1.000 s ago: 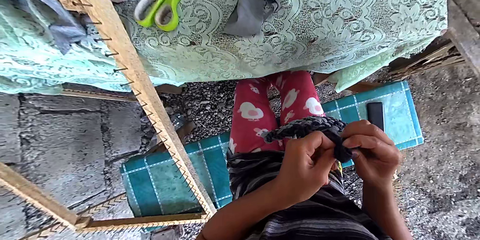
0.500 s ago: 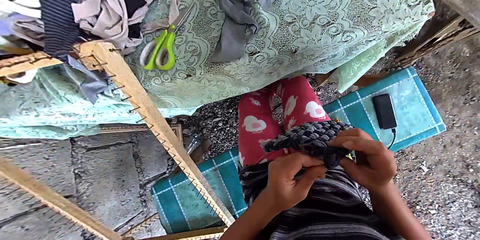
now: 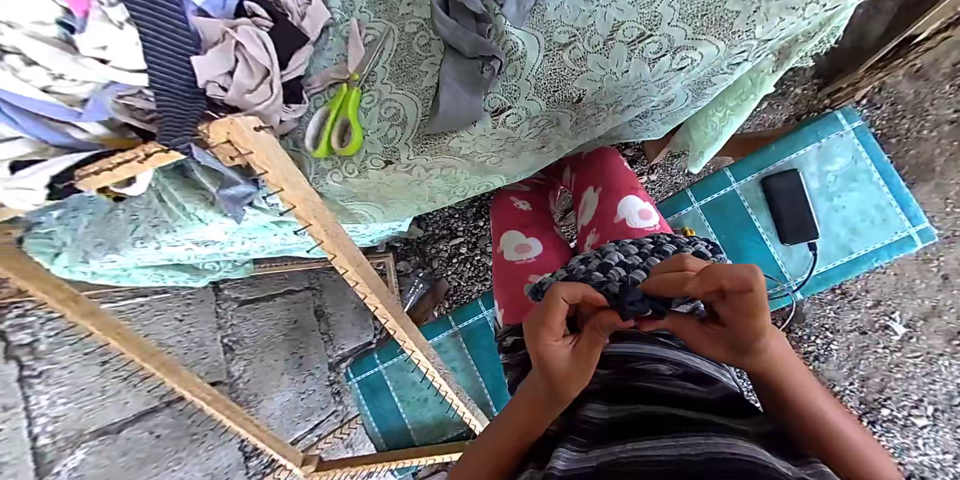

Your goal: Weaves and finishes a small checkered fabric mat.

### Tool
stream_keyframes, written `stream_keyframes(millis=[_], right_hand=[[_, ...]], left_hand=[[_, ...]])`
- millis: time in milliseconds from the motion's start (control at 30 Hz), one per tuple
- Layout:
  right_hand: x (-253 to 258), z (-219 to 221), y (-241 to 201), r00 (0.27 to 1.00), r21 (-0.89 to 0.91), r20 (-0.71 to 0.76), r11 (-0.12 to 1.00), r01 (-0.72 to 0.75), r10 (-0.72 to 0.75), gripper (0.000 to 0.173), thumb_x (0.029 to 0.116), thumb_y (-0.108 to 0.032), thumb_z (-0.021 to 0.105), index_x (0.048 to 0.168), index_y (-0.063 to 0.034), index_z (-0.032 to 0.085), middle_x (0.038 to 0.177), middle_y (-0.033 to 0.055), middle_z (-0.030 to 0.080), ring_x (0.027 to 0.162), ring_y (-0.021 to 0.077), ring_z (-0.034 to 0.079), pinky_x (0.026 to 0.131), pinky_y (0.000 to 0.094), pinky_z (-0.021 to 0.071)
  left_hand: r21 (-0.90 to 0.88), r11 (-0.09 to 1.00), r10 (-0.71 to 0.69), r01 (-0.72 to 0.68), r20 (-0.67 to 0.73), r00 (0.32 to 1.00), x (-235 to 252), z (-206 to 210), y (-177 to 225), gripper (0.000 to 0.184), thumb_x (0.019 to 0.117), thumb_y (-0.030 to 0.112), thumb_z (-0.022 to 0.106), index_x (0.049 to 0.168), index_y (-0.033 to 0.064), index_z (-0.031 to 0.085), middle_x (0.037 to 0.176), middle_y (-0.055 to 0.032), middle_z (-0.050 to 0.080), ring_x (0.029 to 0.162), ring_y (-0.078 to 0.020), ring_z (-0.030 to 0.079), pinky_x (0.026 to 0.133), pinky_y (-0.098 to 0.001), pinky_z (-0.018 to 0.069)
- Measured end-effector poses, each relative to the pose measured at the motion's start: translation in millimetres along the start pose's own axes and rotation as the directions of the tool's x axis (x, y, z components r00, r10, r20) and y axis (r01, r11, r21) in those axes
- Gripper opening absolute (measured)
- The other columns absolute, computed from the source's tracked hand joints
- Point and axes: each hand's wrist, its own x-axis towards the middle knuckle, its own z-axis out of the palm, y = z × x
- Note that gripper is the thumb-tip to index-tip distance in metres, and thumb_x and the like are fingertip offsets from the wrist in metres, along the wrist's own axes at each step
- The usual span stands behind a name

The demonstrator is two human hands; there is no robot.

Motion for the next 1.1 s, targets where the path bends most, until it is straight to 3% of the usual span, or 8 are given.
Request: stream_keyframes(millis=[333,433,533,600,700,767,933,1100], right_hand=[[-3,1,19,0.998,-0.051,0.005,0.997,-0.064,0.064,0.039,0.0964,-0.016,0.072,0.125,-0.0108,0.045,0.109,0.0043,0.067,0.105,0.0081,0.067,0.093,0.0234,0.0566],[5,-5,23,0.991,-0.052,-0.049,0.991,-0.123,0.121,0.040,0.0958,-0.017,0.072,0.127,-0.0150,0.048,0.111,-0.0008,0.067,0.102,0.0056,0.066,0.090,0.0243,0.0572],[10,-16,25,0.987,-0.001,-0.096,0.992,-0.128,0.127,0.040,0.0958,-0.021,0.072,0.128,-0.0219,0.049,0.115,-0.0081,0.067,0.102,0.0033,0.066,0.088,0.0236,0.0580],[11,-21,25,0.986,0.057,-0.098,0.990,-0.131,0.136,0.039,0.0958,-0.023,0.072,0.128,-0.0253,0.050,0.115,-0.0101,0.067,0.101,0.0034,0.067,0.088,0.0238,0.0583],[10,-21,26,0.983,0.141,-0.075,0.977,-0.158,0.169,0.037,0.0957,-0.027,0.073,0.126,-0.0282,0.052,0.112,-0.0111,0.069,0.100,0.0040,0.068,0.088,0.0244,0.0583],[10,-22,25,0.980,0.170,-0.054,0.969,-0.180,0.192,0.036,0.0961,-0.027,0.072,0.126,-0.0293,0.052,0.112,-0.0111,0.070,0.099,0.0042,0.068,0.087,0.0242,0.0583],[12,-26,18,0.975,0.190,-0.031,0.959,-0.209,0.219,0.035,0.0972,-0.028,0.071,0.125,-0.0293,0.050,0.111,-0.0111,0.070,0.095,0.0025,0.069,0.082,0.0204,0.0585],[16,-28,13,0.966,0.224,0.014,0.941,-0.255,0.258,0.035,0.0971,-0.025,0.071,0.123,-0.0286,0.048,0.110,-0.0108,0.071,0.097,0.0029,0.069,0.085,0.0215,0.0582]], left_hand=[[-0.197,0.859,-0.453,0.472,0.135,0.881,22,0,0,0.016,0.0899,0.002,0.070,0.093,0.0101,0.058,0.065,0.0110,0.060,0.051,0.0028,0.057,0.048,-0.0135,0.0495],[-0.238,0.875,-0.384,0.421,0.189,0.904,27,-11,-6,0.016,0.0942,0.012,0.070,0.106,0.0129,0.060,0.071,0.0122,0.064,0.056,0.0035,0.059,0.051,-0.0138,0.0510],[-0.246,0.927,-0.306,0.283,-0.061,0.950,37,-21,-5,0.008,0.1021,0.023,0.061,0.102,0.0224,0.069,0.074,0.0116,0.069,0.059,0.0032,0.060,0.056,-0.0136,0.0505],[-0.118,0.970,-0.230,0.211,-0.175,0.957,46,-23,-6,0.014,0.1026,0.019,0.056,0.102,0.0195,0.070,0.084,0.0110,0.070,0.072,0.0009,0.065,0.068,-0.0183,0.0556],[0.027,0.981,-0.194,0.194,0.017,0.981,55,-14,-8,0.017,0.0975,0.018,0.063,0.102,0.0064,0.075,0.112,-0.0009,0.071,0.108,-0.0098,0.065,0.093,-0.0319,0.0543],[-0.028,0.972,-0.227,0.234,0.151,0.962,59,-2,-7,0.014,0.0923,0.018,0.071,0.096,0.0057,0.078,0.116,-0.0041,0.072,0.116,-0.0132,0.063,0.100,-0.0353,0.0515],[-0.321,0.847,-0.327,0.424,0.314,0.891,64,10,-4,0.007,0.0885,0.004,0.071,0.083,0.0044,0.075,0.104,-0.0037,0.074,0.103,-0.0095,0.068,0.090,-0.0275,0.0568],[-0.375,0.782,-0.365,0.498,0.373,0.853,62,10,-4,0.006,0.0913,0.003,0.066,0.090,0.0069,0.070,0.103,0.0005,0.071,0.094,-0.0041,0.066,0.084,-0.0238,0.0565]])
